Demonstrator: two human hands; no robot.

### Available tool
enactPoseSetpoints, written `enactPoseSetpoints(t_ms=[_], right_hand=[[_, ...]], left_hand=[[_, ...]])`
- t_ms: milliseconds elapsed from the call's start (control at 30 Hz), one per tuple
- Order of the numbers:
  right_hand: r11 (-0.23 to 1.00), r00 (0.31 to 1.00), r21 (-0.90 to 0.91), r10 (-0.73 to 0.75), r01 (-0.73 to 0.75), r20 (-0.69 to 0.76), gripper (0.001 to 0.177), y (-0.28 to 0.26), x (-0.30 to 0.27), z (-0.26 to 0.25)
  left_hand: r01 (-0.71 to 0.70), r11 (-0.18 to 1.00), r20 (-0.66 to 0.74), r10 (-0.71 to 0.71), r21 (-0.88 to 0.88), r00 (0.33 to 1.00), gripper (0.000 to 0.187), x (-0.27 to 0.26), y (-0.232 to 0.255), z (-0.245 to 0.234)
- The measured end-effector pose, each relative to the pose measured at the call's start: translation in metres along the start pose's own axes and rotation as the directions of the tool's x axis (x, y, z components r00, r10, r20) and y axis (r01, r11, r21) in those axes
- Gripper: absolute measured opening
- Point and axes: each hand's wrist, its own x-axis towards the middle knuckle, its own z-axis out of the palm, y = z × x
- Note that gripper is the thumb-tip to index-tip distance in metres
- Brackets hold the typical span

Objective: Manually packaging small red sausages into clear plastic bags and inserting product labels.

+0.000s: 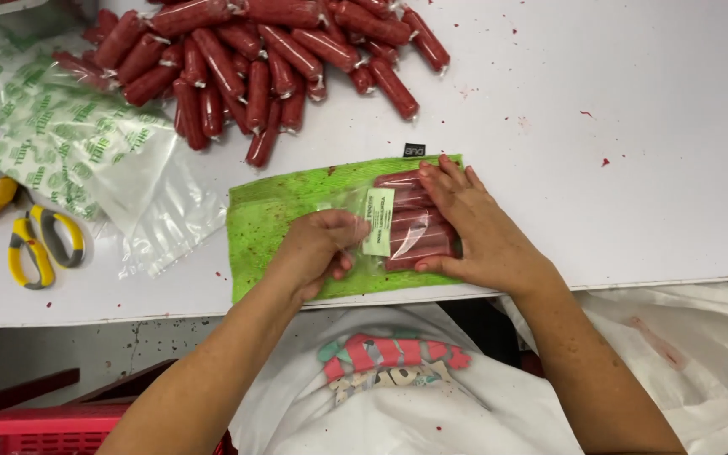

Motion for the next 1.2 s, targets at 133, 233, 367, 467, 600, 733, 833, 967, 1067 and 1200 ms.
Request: enactPoseSetpoints(t_ms=[133, 233, 367, 467, 600, 733, 833, 967, 1067, 1200], right_hand=[[1.0, 1.0, 0.007, 0.007, -0.007, 0.007, 0.112, 0.001, 0.001, 0.001], [1.0, 1.0, -0.004, -0.01, 0.01, 0.0, 0.102, 0.0, 0.002, 0.002], [0.999, 0.999, 0.035, 0.026, -0.027, 0.024, 0.094, -0.007, 0.003, -0.004], [0.997, 0.995, -0.079, 0.011, -0.003, 0.104, 0.093, -0.015, 0.009, -0.024], [0.975, 0.992, -0.217, 0.073, -0.049, 0.1, 0.037, -0.008, 0.058, -0.034], [0.988, 0.986, -0.153, 0.008, 0.018, 0.167, 0.028, -0.018, 0.116, 0.003], [0.994, 0.914, -0.105, 0.063, -0.022, 0.401, 0.025, -0.021, 0.137, 0.007], [0.967, 0.95, 0.231, 0.032, -0.108, 0.312, 0.011, -0.013, 0.121, -0.023], [0.931, 0.991, 0.342, -0.102, 0.125, -0.085, 0.025, -0.039, 0.071, -0.051], [0.918, 0.94, 0.368, -0.014, 0.147, -0.34, 0.009, -0.058, 0.009, -0.038]], left_hand=[[-0.045, 0.975, -0.063, 0.06, 0.22, 0.996, 0.024, -0.002, 0.003, 0.004], [-0.036, 0.987, -0.035, 0.042, 0.155, 0.999, 0.025, 0.006, 0.001, 0.017], [-0.045, 0.999, 0.033, 0.044, 0.017, 0.998, 0.035, 0.001, -0.002, 0.036], [-0.12, 0.977, 0.082, 0.107, 0.176, 0.991, 0.04, -0.032, 0.014, 0.031], [-0.188, 0.955, 0.063, 0.178, 0.231, 0.982, 0.068, -0.055, -0.013, -0.009], [-0.275, 0.802, -0.103, 0.382, 0.53, 0.918, 0.031, -0.034, -0.07, -0.024], [-0.221, 0.782, -0.191, 0.395, 0.582, 0.899, 0.015, -0.042, -0.057, -0.021], [-0.694, 0.265, 0.193, 0.84, 0.669, 0.507, 0.011, -0.055, -0.032, -0.024], [-0.756, 0.14, 0.111, 0.956, 0.64, 0.272, 0.007, -0.091, 0.004, -0.005], [-0.964, 0.257, 0.19, 0.945, 0.07, 0.265, 0.131, -0.043, -0.012, -0.029]])
